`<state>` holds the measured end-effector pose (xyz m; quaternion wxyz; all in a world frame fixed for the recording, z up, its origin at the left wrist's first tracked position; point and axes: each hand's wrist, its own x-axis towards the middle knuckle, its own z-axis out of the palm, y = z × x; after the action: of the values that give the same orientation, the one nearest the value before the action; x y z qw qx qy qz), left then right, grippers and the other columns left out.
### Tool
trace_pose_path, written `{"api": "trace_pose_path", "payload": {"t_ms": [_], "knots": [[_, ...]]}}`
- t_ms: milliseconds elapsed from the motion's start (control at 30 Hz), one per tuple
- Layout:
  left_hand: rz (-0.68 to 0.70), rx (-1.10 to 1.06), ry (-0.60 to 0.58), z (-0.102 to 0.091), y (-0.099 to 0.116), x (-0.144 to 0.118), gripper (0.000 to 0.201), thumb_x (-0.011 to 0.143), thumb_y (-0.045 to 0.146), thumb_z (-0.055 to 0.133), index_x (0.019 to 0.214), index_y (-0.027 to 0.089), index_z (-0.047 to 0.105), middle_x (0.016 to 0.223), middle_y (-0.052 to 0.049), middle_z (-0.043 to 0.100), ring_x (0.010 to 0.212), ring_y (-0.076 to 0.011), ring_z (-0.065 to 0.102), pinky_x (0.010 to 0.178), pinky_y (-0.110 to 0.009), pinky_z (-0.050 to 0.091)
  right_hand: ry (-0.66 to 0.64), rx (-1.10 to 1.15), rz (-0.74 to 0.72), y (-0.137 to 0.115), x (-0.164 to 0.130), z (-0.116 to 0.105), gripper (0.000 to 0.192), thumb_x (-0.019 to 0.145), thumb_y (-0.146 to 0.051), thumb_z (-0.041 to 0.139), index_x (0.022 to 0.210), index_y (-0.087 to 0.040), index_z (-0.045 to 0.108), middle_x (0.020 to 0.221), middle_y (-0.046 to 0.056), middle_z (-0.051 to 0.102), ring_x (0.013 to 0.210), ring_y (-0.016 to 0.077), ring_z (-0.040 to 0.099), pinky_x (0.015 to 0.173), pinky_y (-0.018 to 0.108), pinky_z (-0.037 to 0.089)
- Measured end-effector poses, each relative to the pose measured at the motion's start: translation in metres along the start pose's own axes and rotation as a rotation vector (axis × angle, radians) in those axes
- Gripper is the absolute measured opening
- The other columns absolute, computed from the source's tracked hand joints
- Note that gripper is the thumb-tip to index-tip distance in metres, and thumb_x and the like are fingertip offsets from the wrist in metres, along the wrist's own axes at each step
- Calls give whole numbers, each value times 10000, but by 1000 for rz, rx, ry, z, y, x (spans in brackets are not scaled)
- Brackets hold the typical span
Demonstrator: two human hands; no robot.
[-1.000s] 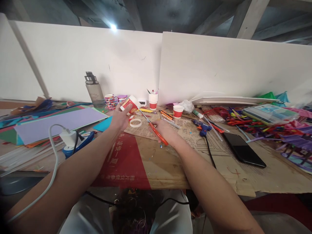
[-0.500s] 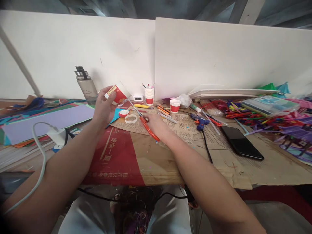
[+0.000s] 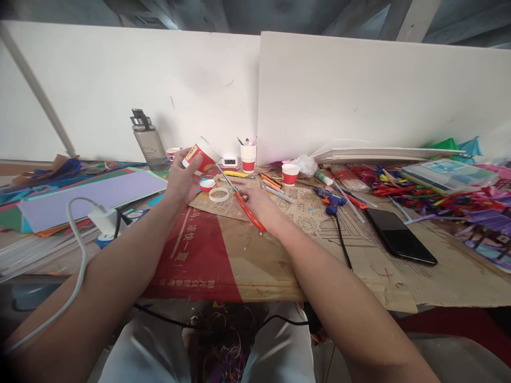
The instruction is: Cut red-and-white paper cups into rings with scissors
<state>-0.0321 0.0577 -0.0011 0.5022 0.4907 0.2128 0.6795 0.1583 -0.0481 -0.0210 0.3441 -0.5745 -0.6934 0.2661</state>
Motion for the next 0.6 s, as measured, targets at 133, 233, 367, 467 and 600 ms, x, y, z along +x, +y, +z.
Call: {"api": "trace_pose_path", "payload": {"t_ms": [133,233,367,467,600], "knots": [[-16,5,-7,1,0,-2,499,602,362,906,967,252,585,937,-4,694,869,-185,706,698,-281,582,-46,78,59,-1,-1,0,200,924,-407,598,932,-219,664,627,-25,574,448,108,520,377,217,461],[-12,-10,-12,1,0,-3,493,607,347,909,968,243,591,961,-17,698,909,-202,711,745,-310,590,-52,89,68,1,0,1,213,922,-434,614,916,-226,658,608,-27,562,431,106,507,370,222,463],[-14,-9,-14,0,-1,-2,483,622,350,905,980,241,600,993,-23,705,955,-216,713,779,-333,597,-57,81,64,6,3,3,238,924,-462,609,898,-227,638,602,-29,553,411,103,494,362,222,448],[-20,-5,-25,-1,-3,-2,492,619,358,907,987,244,600,1002,-20,711,915,-201,714,749,-320,593,-65,73,50,6,2,2,221,927,-438,602,889,-222,629,603,-26,556,419,113,509,371,235,461],[-11,-6,-24,-1,-4,-1,496,604,374,911,967,244,598,974,-10,711,839,-173,702,683,-279,575,-53,50,71,-1,-2,-1,192,923,-407,614,917,-216,638,620,-19,568,437,121,532,370,231,456]]}}
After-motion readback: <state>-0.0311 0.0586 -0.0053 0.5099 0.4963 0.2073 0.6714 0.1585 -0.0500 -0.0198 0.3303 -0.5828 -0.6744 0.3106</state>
